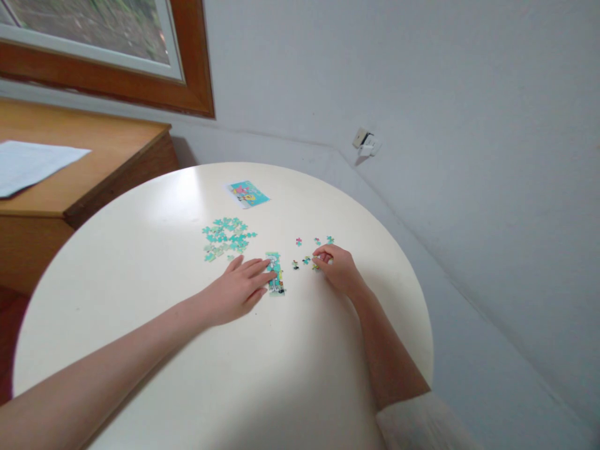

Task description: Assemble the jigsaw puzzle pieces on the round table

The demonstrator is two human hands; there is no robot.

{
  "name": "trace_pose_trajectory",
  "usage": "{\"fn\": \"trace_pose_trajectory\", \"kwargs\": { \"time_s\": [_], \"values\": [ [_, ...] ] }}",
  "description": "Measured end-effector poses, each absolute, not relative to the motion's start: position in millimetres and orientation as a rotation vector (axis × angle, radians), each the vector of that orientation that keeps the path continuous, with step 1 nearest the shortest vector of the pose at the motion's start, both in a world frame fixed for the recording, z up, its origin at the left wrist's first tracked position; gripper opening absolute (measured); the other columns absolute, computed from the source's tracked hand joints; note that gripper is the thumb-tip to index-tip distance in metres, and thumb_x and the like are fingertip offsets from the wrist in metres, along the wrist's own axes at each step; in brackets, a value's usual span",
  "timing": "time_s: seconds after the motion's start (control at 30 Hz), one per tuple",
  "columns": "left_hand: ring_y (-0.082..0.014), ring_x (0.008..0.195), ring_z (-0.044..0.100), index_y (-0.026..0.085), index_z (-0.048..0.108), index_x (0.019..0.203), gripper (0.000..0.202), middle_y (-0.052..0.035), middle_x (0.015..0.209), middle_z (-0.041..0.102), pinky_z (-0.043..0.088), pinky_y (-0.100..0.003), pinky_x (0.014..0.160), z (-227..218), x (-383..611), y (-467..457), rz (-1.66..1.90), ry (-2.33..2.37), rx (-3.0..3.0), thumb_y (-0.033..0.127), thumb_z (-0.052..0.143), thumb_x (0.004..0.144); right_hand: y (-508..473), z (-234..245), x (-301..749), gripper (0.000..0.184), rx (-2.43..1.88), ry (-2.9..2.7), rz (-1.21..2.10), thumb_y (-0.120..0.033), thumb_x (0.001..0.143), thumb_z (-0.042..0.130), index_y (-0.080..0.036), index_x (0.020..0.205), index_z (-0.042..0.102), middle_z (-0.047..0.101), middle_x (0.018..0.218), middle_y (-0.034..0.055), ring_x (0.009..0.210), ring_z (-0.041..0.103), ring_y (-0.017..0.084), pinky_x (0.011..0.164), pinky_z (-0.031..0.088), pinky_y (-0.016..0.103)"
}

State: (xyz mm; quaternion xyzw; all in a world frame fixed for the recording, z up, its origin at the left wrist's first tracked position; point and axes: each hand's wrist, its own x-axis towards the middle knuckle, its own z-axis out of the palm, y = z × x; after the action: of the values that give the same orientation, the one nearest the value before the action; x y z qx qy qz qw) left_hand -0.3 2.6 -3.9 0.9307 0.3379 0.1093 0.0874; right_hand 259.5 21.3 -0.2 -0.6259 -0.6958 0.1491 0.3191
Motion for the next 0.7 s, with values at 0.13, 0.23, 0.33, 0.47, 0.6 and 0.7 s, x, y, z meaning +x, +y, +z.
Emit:
{"fn": "trace_pose_trajectory", "kwargs": {
  "time_s": [0.13, 0.23, 0.33, 0.47, 0.6, 0.7],
  "values": [
    [-0.026, 0.126, 0.039, 0.022, 0.047, 0.126, 0.039, -0.0105, 0.137, 0.044, 0.025, -0.055, 0.103, -3.8, -0.5, 2.5, 0.314, 1.007, 2.777, 0.024, 0.033, 0.09, 20.7, 0.9, 256.7, 0.005, -1.605, -1.828, 0.38, -0.017, 0.067, 0.057, -0.017, 0.07, 0.062, 0.057, 0.063, -0.0008, 0.058, 0.051, 0.011, 0.062, 0.042, 0.024],
    [-0.0259, 0.126, 0.039, 0.022, 0.047, 0.126, 0.039, -0.0105, 0.137, 0.044, 0.026, -0.055, 0.103, -2.9, -0.5, 2.0, 0.306, 1.005, 2.782, 0.024, 0.033, 0.09, 20.0, 0.6, 253.3, 0.005, -1.568, -1.818, 0.396, -0.018, 0.068, 0.057, -0.018, 0.07, 0.061, 0.059, 0.062, -0.0009, 0.057, 0.052, 0.011, 0.061, 0.043, 0.024],
    [-0.0259, 0.125, 0.039, 0.022, 0.048, 0.125, 0.038, -0.0107, 0.136, 0.045, 0.026, -0.055, 0.103, -2.4, -0.3, 1.4, 0.316, 1.006, 2.787, 0.023, 0.033, 0.09, 19.6, -0.9, 249.7, 0.004, -1.54, -1.799, 0.437, -0.02, 0.069, 0.056, -0.018, 0.069, 0.06, 0.06, 0.061, -0.0009, 0.057, 0.054, 0.011, 0.06, 0.044, 0.023],
    [-0.0261, 0.125, 0.04, 0.022, 0.048, 0.124, 0.038, -0.0107, 0.135, 0.045, 0.026, -0.055, 0.103, -3.0, -0.2, 1.4, 0.32, 1.008, 2.789, 0.023, 0.033, 0.09, 19.4, -2.9, 246.6, 0.005, -1.517, -1.773, 0.457, -0.022, 0.069, 0.057, -0.018, 0.069, 0.06, 0.062, 0.061, -0.0005, 0.058, 0.057, 0.012, 0.061, 0.046, 0.024],
    [-0.0258, 0.125, 0.039, 0.022, 0.047, 0.126, 0.038, -0.0105, 0.136, 0.045, 0.026, -0.055, 0.103, -4.1, -0.8, 1.8, 0.33, 1.002, 2.797, 0.024, 0.033, 0.09, 18.7, -2.8, 245.1, 0.005, -1.503, -1.774, 0.47, -0.023, 0.069, 0.057, -0.019, 0.069, 0.06, 0.063, 0.061, -0.0003, 0.057, 0.058, 0.012, 0.061, 0.047, 0.024],
    [-0.0255, 0.125, 0.04, 0.023, 0.047, 0.125, 0.038, -0.0102, 0.136, 0.045, 0.026, -0.054, 0.103, -4.9, -1.2, 1.9, 0.352, 1.002, 2.797, 0.024, 0.033, 0.09, 17.8, -1.7, 243.7, 0.005, -1.496, -1.78, 0.474, -0.023, 0.069, 0.057, -0.019, 0.068, 0.06, 0.063, 0.061, -0.0005, 0.056, 0.058, 0.011, 0.06, 0.047, 0.023]
  ]
}}
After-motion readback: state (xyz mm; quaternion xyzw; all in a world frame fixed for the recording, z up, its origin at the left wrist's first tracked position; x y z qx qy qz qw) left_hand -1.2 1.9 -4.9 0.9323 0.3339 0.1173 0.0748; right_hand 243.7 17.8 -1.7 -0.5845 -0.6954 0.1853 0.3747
